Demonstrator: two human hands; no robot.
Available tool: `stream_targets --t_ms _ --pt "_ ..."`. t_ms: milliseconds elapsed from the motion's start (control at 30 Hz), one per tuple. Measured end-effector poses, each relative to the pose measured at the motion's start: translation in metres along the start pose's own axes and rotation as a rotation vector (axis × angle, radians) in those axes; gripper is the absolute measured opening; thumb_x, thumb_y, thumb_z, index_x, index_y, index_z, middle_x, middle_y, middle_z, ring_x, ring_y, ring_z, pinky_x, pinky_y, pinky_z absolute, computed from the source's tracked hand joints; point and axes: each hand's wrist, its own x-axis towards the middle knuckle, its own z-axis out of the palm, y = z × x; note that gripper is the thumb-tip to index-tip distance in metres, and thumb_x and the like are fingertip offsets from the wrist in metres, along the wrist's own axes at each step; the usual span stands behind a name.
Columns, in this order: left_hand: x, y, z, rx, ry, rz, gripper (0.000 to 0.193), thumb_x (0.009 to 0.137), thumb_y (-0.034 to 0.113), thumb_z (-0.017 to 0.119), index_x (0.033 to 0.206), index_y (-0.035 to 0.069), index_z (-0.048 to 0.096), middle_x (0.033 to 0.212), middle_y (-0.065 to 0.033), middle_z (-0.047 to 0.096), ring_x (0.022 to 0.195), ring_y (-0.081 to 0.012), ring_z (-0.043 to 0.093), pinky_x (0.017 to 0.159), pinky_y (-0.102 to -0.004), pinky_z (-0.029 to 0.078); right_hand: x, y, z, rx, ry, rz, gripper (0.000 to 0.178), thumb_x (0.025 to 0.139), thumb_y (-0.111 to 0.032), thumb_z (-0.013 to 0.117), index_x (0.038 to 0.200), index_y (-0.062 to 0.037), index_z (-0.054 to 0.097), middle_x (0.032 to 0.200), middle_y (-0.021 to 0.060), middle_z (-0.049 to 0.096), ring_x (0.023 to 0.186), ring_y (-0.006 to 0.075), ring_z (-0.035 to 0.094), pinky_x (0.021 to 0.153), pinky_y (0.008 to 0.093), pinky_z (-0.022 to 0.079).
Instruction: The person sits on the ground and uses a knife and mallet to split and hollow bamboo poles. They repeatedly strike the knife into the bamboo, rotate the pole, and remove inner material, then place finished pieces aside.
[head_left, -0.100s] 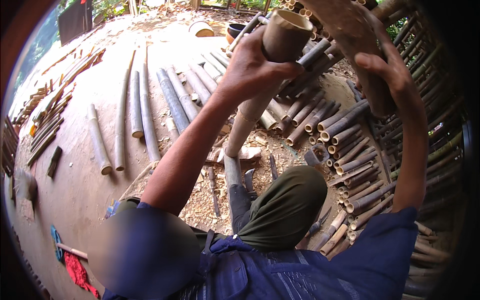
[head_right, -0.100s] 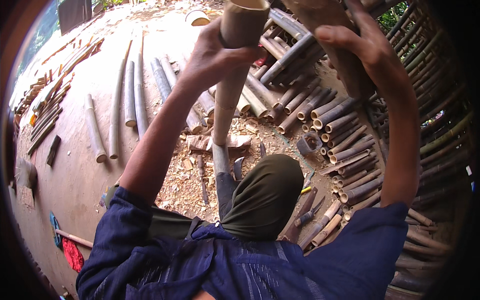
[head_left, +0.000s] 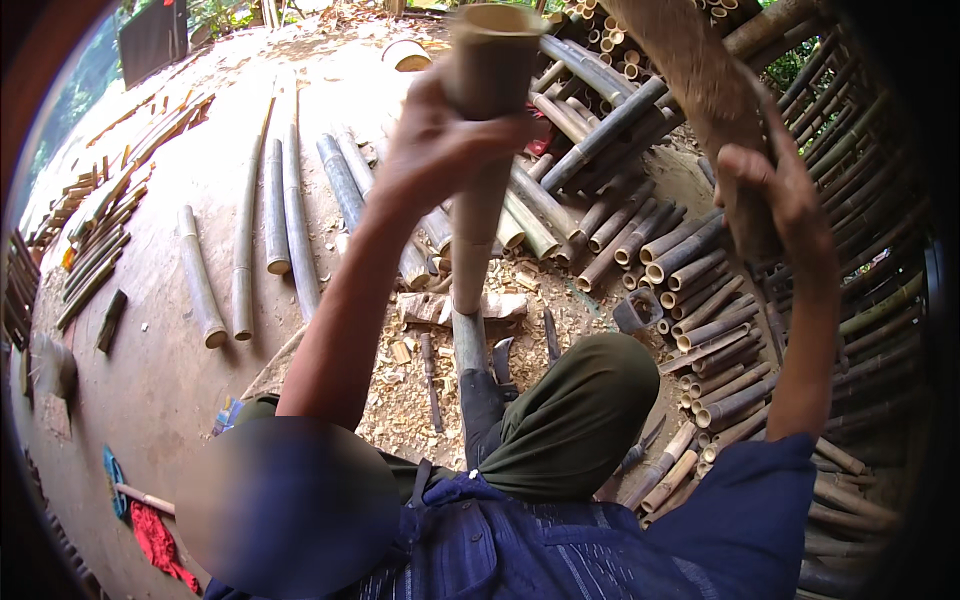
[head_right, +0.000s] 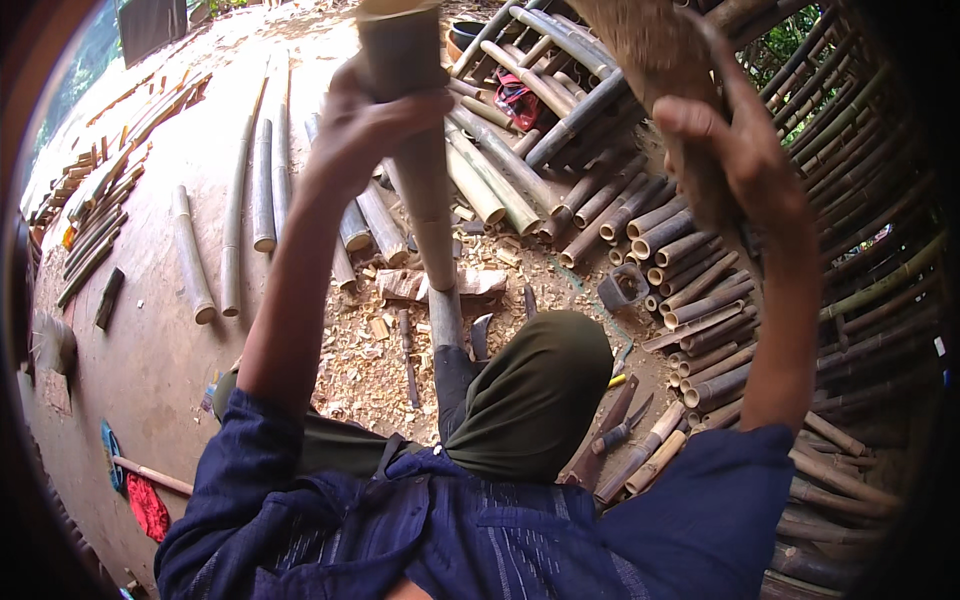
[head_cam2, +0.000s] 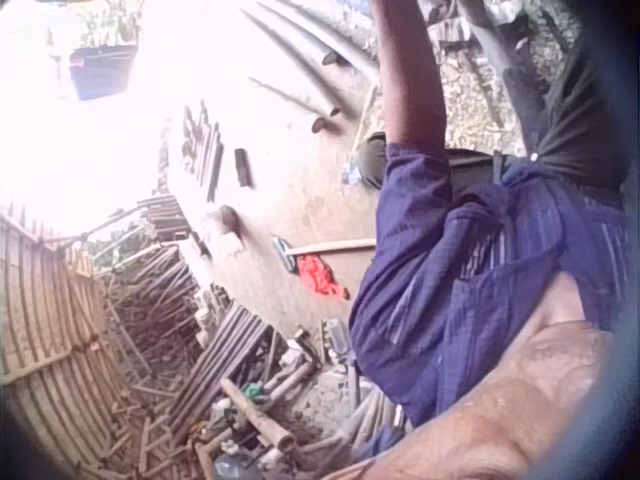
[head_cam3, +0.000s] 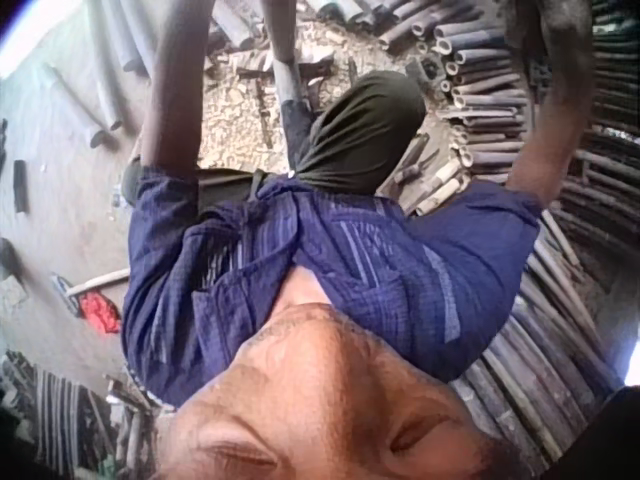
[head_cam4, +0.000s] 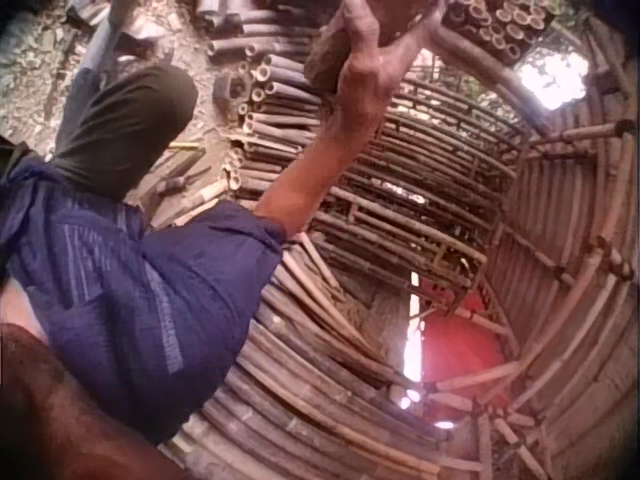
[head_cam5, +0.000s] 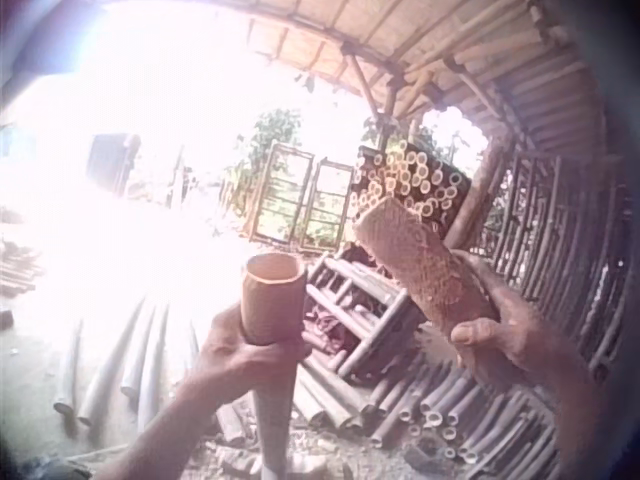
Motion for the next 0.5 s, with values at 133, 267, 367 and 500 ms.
stream_targets --t_ms 133,267,367,500 --pt "-0.047 0.007 -0.116 0.056 0.198 -0.026 0.047 0.085 0.02 0.079 0.124 0.0 0.062 0.104 -0.0127 0.071 0.101 -0.026 0.072 0.095 -0.0412 0.058 -0.04 0.088 0.054 0.117 -0.043 0.052 0.096 0.087 -0.035 0.08 0.16 0.0045 0.034 0.146 0.0212 0.058 0.135 0.0289 0.055 0.119 0.039 0.039" --pt "-0.084 -0.019 -0.165 -0.206 0.251 -0.057 0.066 0.089 0.024 0.075 0.144 0.002 0.046 0.126 -0.0169 0.064 0.126 -0.0291 0.061 0.115 -0.0457 0.044 -0.192 0.279 0.138 -0.02 0.007 0.646 0.104 0.08 -0.034 0.087 0.158 0.01 0.034 0.152 0.0296 0.052 0.138 0.0374 0.055 0.119 0.0424 0.042" --pt "-0.095 -0.021 -0.155 -0.032 0.24 -0.028 0.074 0.089 0.026 0.076 0.148 0.001 0.042 0.133 -0.018 0.06 0.131 -0.0292 0.057 0.117 -0.0451 0.042 -0.252 0.343 0.22 -0.059 -0.019 0.959 0.103 0.079 -0.032 0.088 0.16 0.0026 0.035 0.151 0.0291 0.054 0.135 0.0397 0.059 0.114 0.0443 0.047" --pt "-0.103 -0.058 -0.13 -0.09 0.225 -0.056 0.07 0.086 0.018 0.077 0.145 0.001 0.043 0.125 -0.0167 0.06 0.126 -0.028 0.057 0.114 -0.0451 0.043 -0.321 0.389 0.261 -0.186 0.121 1.151 0.106 0.08 -0.03 0.086 0.162 0.0018 0.028 0.155 0.0317 0.048 0.141 0.041 0.053 0.116 0.0451 0.043"
